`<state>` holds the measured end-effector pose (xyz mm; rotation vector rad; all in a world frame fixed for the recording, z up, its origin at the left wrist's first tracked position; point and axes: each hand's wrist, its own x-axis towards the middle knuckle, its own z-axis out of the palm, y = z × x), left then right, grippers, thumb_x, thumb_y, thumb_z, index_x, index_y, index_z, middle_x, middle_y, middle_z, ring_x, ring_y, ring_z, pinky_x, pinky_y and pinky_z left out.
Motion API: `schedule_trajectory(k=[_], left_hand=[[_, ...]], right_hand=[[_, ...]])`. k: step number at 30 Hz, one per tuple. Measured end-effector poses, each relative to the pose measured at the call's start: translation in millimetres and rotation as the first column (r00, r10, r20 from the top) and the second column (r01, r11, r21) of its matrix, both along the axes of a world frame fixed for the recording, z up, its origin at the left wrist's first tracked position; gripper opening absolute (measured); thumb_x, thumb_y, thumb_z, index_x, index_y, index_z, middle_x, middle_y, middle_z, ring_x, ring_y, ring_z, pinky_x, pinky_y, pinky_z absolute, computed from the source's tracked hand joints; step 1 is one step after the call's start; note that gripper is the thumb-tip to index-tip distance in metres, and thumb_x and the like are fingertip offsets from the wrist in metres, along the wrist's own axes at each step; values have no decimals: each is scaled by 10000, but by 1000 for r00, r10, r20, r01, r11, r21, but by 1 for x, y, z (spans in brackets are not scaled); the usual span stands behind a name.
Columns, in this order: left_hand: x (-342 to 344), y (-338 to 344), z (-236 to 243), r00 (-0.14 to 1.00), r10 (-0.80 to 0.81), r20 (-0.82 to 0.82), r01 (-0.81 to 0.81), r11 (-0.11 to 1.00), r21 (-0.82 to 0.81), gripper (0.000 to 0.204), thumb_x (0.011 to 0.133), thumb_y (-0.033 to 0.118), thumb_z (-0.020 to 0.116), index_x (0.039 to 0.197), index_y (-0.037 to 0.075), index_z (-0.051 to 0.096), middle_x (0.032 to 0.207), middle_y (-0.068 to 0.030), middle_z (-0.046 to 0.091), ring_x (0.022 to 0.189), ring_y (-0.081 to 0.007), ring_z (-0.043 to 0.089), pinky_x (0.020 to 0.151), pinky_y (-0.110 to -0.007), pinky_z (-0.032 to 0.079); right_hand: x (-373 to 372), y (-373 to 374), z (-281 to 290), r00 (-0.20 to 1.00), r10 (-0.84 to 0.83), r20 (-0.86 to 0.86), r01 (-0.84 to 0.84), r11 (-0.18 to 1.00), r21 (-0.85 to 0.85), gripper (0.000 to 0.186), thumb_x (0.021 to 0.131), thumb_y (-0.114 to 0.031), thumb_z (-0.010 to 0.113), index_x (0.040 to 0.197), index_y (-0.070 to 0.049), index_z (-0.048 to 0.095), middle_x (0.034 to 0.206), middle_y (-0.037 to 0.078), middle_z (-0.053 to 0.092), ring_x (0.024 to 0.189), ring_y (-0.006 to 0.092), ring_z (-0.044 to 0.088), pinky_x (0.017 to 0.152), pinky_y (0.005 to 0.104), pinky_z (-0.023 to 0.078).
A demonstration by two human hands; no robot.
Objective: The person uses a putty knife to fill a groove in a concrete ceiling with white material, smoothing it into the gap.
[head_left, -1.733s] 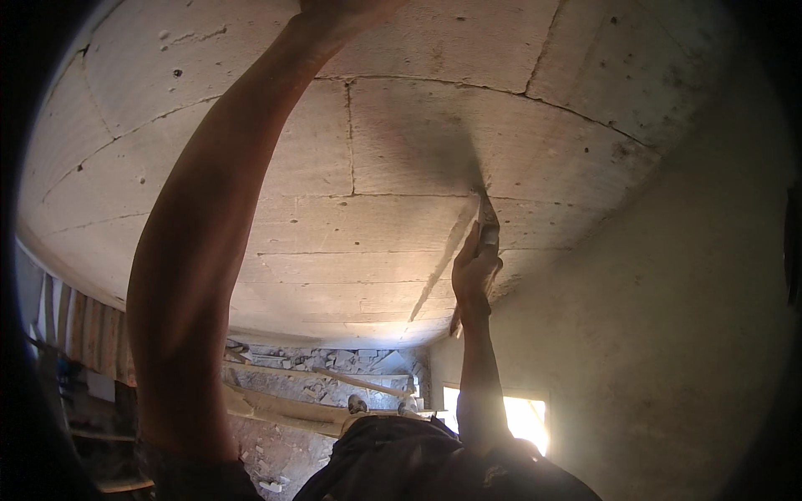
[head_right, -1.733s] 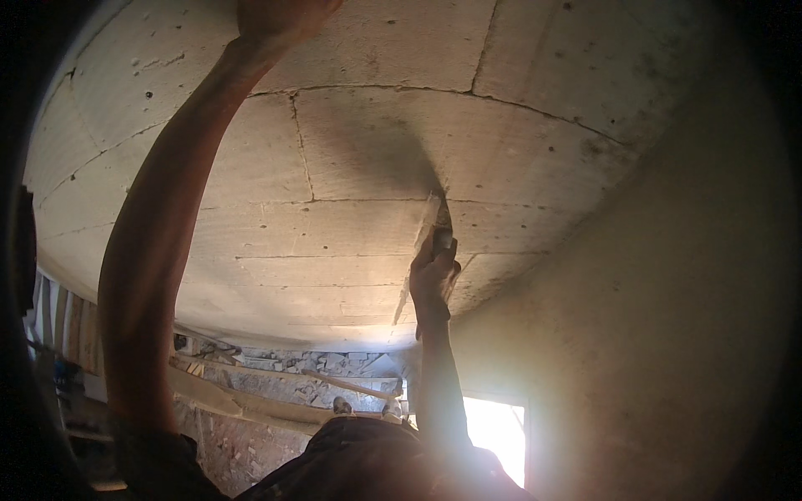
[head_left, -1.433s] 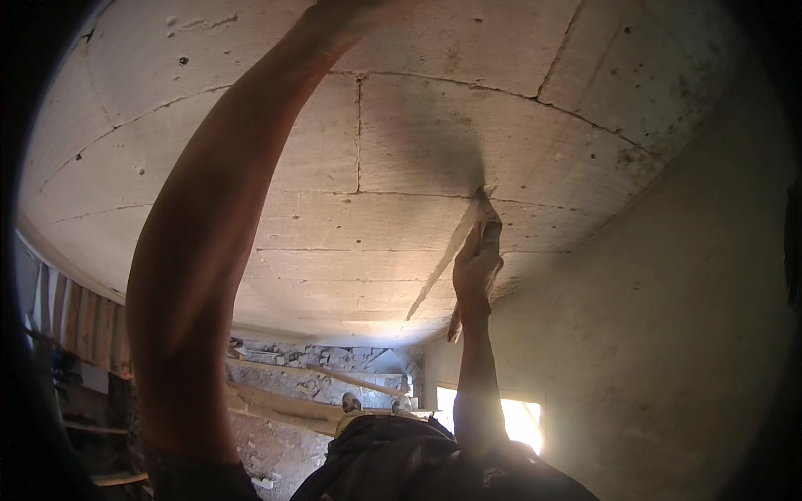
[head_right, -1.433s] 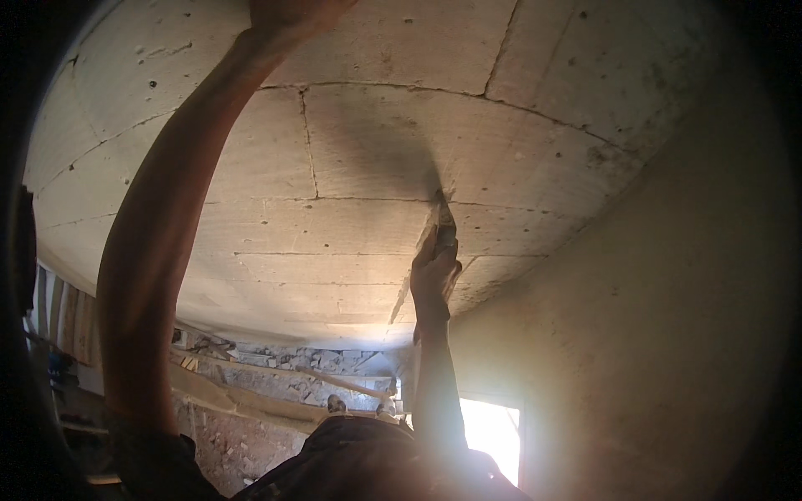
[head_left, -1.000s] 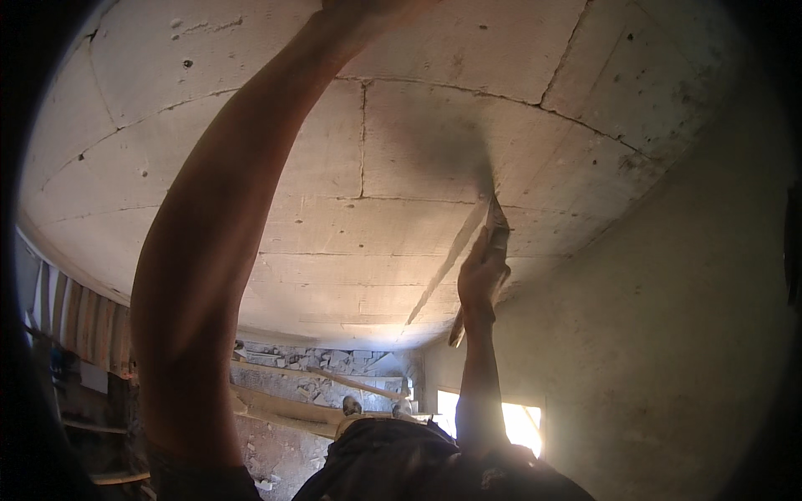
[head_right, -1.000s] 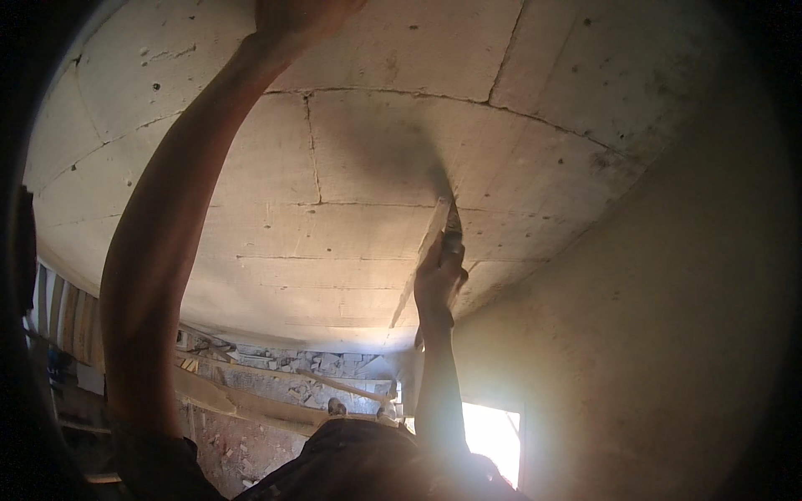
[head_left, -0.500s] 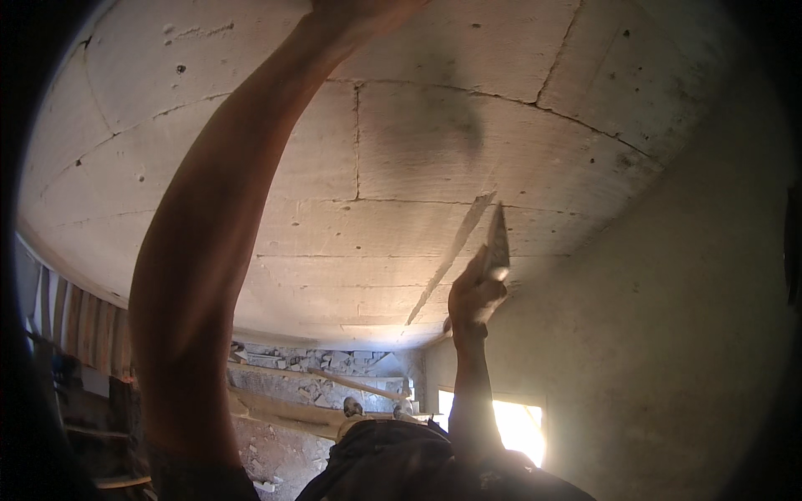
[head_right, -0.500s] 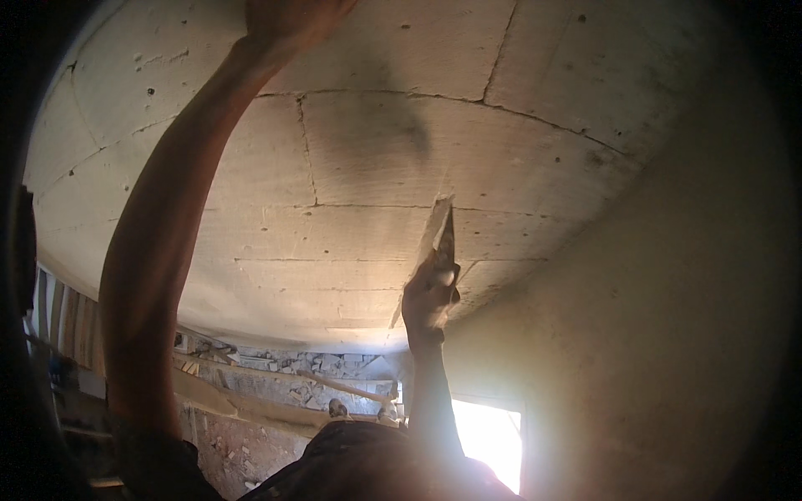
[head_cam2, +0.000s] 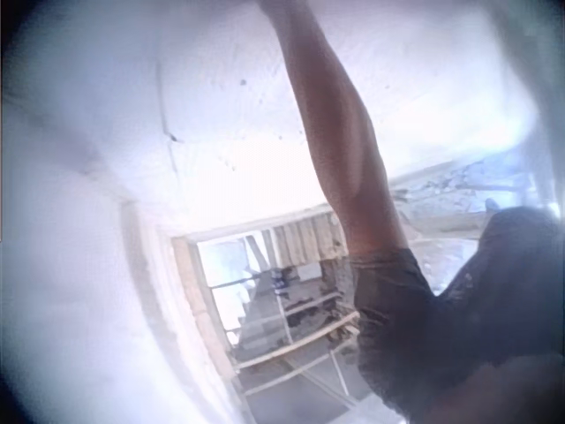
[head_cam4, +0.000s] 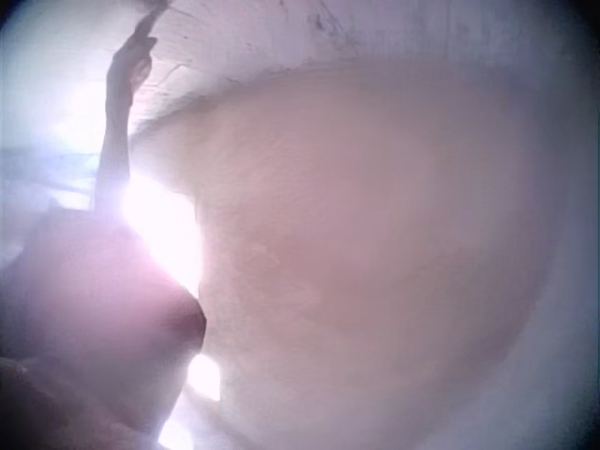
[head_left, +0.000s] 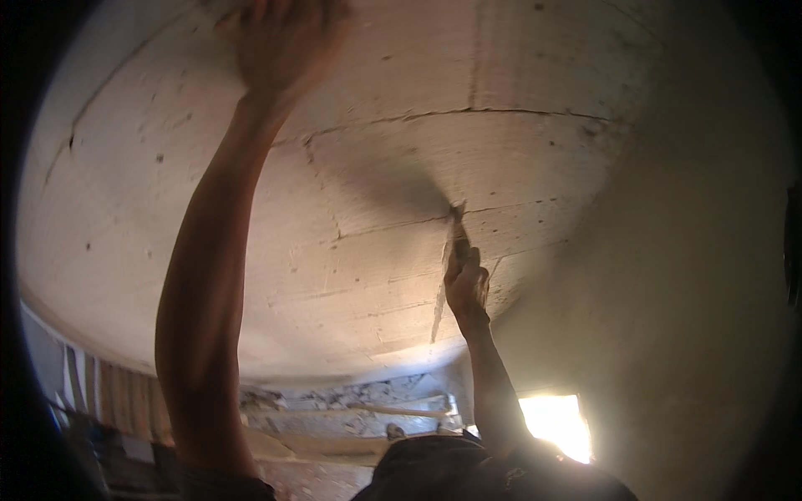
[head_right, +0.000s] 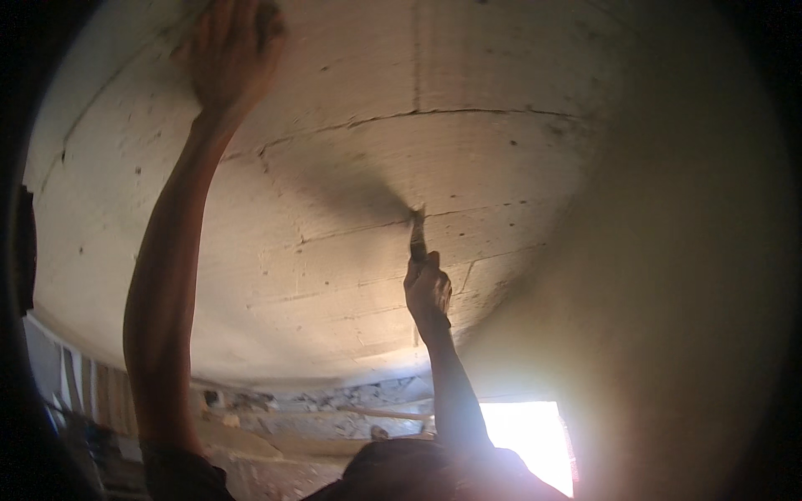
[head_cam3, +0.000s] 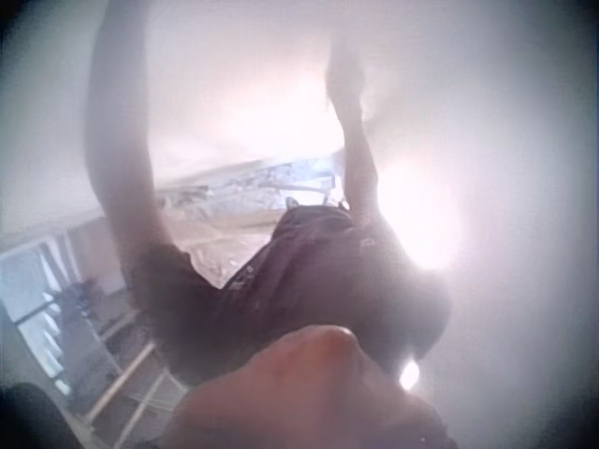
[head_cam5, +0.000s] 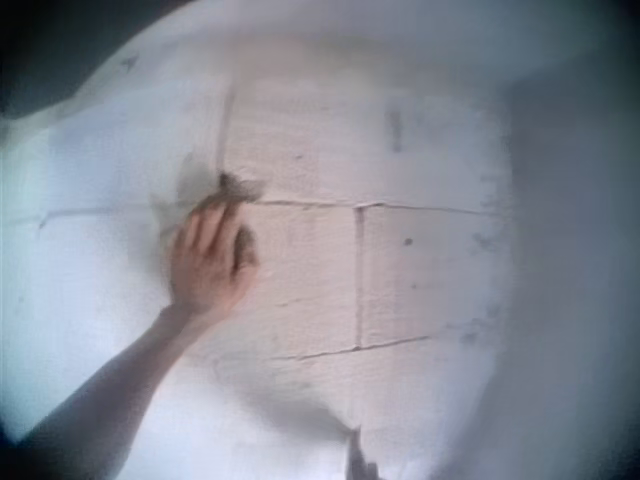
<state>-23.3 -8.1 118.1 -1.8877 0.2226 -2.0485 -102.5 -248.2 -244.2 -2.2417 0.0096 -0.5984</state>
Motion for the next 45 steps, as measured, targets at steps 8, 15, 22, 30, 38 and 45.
schedule_trajectory(k=[8, 15, 22, 30, 38, 45], left_hand=[[-9, 4, -6, 998, 45, -54, -47, 998, -34, 611, 957, 385, 569, 1505, 178, 398, 1426, -81, 479, 1289, -278, 466, 971, -529, 387], [-9, 4, -1, 999, -20, -25, 20, 1000, -8, 602, 976, 378, 550, 1521, 188, 379, 1442, -91, 463, 1287, -291, 476, 966, -566, 382], [-14, 7, -2, 994, 102, -23, -103, 995, -19, 613, 977, 376, 553, 1531, 197, 360, 1448, -108, 452, 1289, -316, 470, 979, -572, 397], [-9, 14, 1, 994, -94, -50, 96, 995, 24, 600, 984, 384, 519, 1533, 210, 353, 1443, -107, 453, 1307, -337, 452, 1018, -549, 396], [-5, 10, 2, 994, -113, 13, 113, 994, 16, 609, 961, 428, 531, 1509, 199, 394, 1428, -102, 463, 1307, -314, 459, 984, -583, 377], [-4, 3, -2, 1000, -9, -25, 7, 999, -45, 612, 938, 388, 580, 1491, 183, 415, 1431, -91, 460, 1286, -303, 470, 962, -585, 383]], right_hand=[[-15, -21, 18, 963, 80, 258, -143, 961, 236, 212, 1001, -173, 603, 1069, 27, 578, 576, 140, 576, 486, 162, 598, 418, 350, 406], [-5, -21, 19, 890, -12, 457, -169, 920, 353, 160, 994, -134, 608, 1090, -9, 632, 629, 103, 606, 539, 98, 578, 464, 298, 429], [-3, -20, 34, 958, 220, 184, -276, 883, 380, 258, 997, -175, 609, 1215, -40, 638, 882, 161, 731, 760, 142, 707, 619, 310, 544], [16, -21, 41, 942, 290, -168, -228, 922, 313, 180, 984, -151, 641, 1083, -4, 672, 786, 55, 658, 668, 66, 555, 551, 281, 462], [-15, -22, 34, 899, 78, 430, -247, 903, 351, 150, 976, -110, 620, 971, 40, 633, 690, 73, 600, 552, 130, 571, 461, 288, 412], [-3, -12, 13, 843, 46, 536, -145, 979, 144, 230, 973, -165, 599, 1048, 51, 627, 813, 206, 655, 634, 324, 662, 504, 389, 479]])
